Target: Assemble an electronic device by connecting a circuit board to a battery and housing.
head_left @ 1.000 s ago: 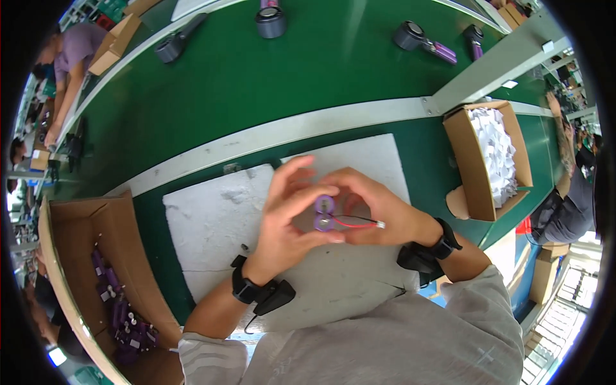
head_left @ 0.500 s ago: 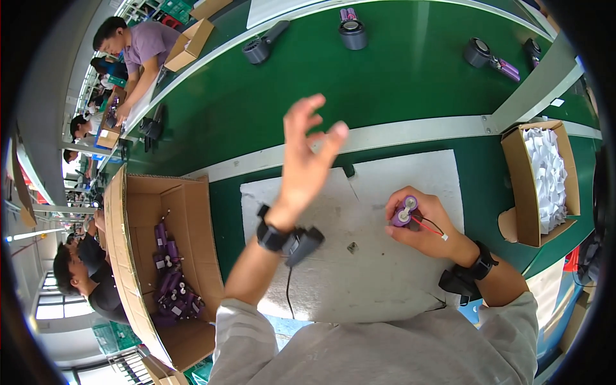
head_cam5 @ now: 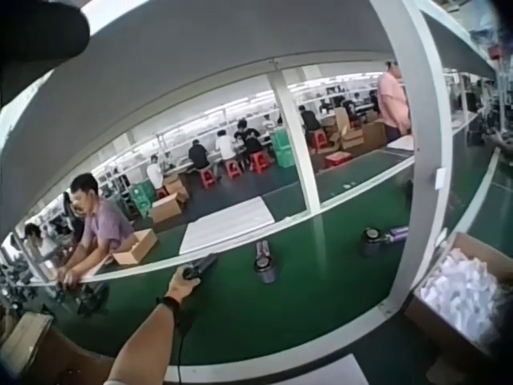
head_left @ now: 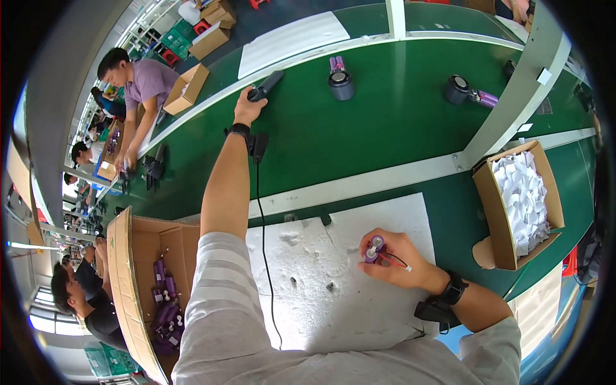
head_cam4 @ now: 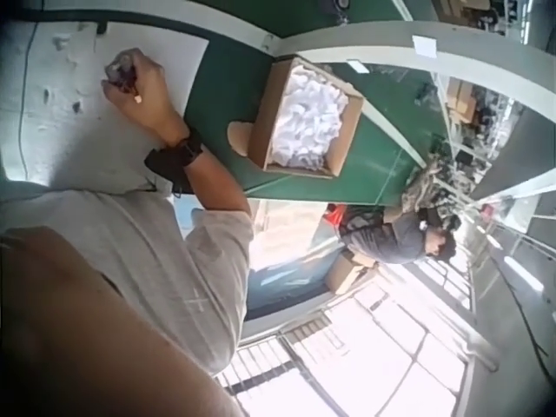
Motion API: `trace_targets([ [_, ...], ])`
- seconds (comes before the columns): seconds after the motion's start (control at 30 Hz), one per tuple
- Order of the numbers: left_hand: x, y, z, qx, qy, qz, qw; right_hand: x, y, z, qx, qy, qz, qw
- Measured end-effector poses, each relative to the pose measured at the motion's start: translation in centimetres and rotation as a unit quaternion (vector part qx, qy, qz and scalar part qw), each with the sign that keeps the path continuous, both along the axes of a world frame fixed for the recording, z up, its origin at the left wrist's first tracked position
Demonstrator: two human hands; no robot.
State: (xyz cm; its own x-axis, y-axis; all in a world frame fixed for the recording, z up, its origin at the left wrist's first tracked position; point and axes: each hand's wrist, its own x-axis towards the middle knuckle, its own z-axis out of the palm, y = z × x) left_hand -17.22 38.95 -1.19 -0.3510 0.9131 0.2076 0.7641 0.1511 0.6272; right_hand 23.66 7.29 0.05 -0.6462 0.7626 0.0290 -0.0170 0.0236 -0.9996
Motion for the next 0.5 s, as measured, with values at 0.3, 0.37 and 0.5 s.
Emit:
trace_targets([
  [0.3,6.9,-12.3,6.0,-0.076,-0.425,-0.168,0.886,0.2,0.0,-1.2,-0.166,0.168,-0.053,0.970],
  [0.37,8.6,-17.5,7.7,-0.134,-0.480,-0.206,0.842,0.2,0.9,-2.1,-0.191,0.186,-0.054,0.962],
  [0.5,13.2,-25.4,8.8,-0.271,-0.506,-0.271,0.773,1.1,2.2,-1.1,-0.258,0.197,-0.030,0.945],
])
